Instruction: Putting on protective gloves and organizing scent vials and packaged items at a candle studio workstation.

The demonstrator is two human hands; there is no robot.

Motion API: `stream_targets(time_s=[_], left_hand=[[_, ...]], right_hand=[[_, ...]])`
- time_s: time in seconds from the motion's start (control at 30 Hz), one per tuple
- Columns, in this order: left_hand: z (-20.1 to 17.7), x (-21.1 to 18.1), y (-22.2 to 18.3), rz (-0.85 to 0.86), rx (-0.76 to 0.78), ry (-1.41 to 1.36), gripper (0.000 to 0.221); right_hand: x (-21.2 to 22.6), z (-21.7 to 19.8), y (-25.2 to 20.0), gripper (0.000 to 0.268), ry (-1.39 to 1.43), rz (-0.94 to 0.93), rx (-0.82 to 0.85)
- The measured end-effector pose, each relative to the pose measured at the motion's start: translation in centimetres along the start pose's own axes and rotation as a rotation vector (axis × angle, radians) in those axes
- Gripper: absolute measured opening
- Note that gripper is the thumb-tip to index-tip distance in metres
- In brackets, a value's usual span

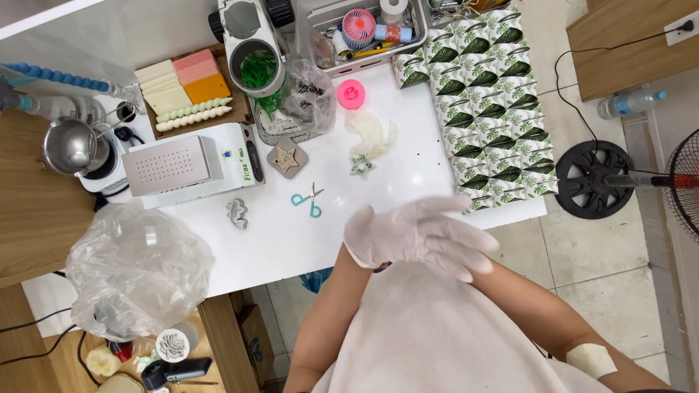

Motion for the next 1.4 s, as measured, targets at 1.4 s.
stream_targets(time_s=[1.4], left_hand=[[5.8,-7.7,-11.4,0.308,-0.116,0.429,0.086]], right_hand=[[-10.3,-16.0,4.8,0.052,-1.18,0.775,-0.432]])
Point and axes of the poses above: each hand's wrist, its own y-axis towards the middle knuckle, its own z-axis out of the palm, x = y × z, the point moved 4 cm from there along y, towards the middle knuckle, and after that the axes turned 2 degrees about z, right-handed, at the moved point
